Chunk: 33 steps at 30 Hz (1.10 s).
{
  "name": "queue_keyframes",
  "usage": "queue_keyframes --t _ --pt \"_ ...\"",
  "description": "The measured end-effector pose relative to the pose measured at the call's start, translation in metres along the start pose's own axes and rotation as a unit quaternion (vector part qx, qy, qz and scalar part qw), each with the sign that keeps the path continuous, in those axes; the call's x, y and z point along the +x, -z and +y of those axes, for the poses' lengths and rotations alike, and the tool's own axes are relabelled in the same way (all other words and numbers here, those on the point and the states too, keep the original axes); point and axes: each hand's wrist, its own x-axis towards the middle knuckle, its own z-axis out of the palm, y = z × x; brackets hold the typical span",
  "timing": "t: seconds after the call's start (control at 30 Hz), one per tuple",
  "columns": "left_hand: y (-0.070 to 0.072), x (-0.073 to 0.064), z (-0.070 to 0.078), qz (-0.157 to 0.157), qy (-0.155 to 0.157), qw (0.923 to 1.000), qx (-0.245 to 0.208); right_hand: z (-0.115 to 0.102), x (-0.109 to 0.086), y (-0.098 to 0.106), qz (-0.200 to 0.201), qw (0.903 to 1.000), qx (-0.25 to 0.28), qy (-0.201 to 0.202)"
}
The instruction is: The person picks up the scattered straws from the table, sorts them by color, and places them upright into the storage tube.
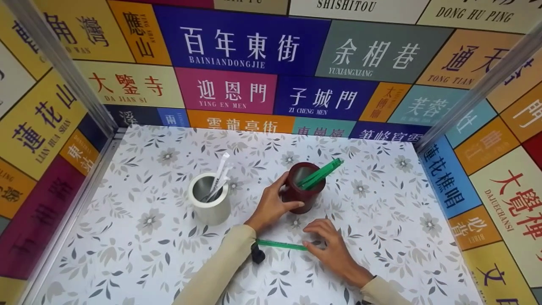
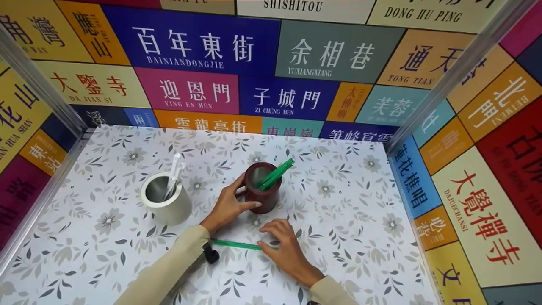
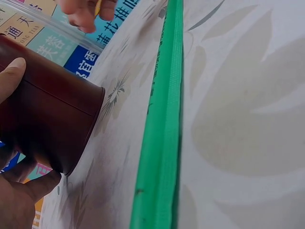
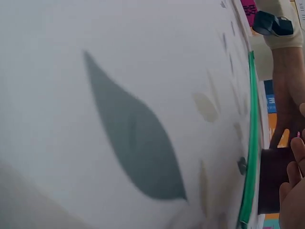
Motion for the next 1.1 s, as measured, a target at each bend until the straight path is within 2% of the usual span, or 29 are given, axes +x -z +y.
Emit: queue_keyframes --t 0.17,0.4,0.5,0.73,0.87,1.1 --pt "-0.003 -0.001 0.000 0.003 0.008 0.9999 -0.012 -0.008 -0.002 -0.006 -0.011 0.9998 0.009 -0.016" --pt "-0.005 -0.004 -0.001 0.011 0.022 0.9991 -0.033 0.017 -0.018 -0.016 -0.035 0.9990 -0.002 -0.027" --pt "-0.006 -0.004 -0.002 0.014 0.023 0.9989 -0.039 0.019 -0.021 -0.018 -0.043 0.9986 -0.026 -0.015" --pt "-0.005 -0.005 -0.002 0.007 0.038 0.9980 -0.050 0.023 -0.024 -0.023 -0.054 0.9926 -0.094 0.054" --pt "-0.003 -0.006 -0.002 0.009 0.040 0.9979 -0.050 0.024 -0.023 -0.023 -0.061 0.9904 -0.108 0.060" --pt "-0.002 -0.005 -0.003 0.014 0.020 0.9992 -0.030 0.023 -0.023 -0.022 -0.069 0.9910 -0.102 0.052"
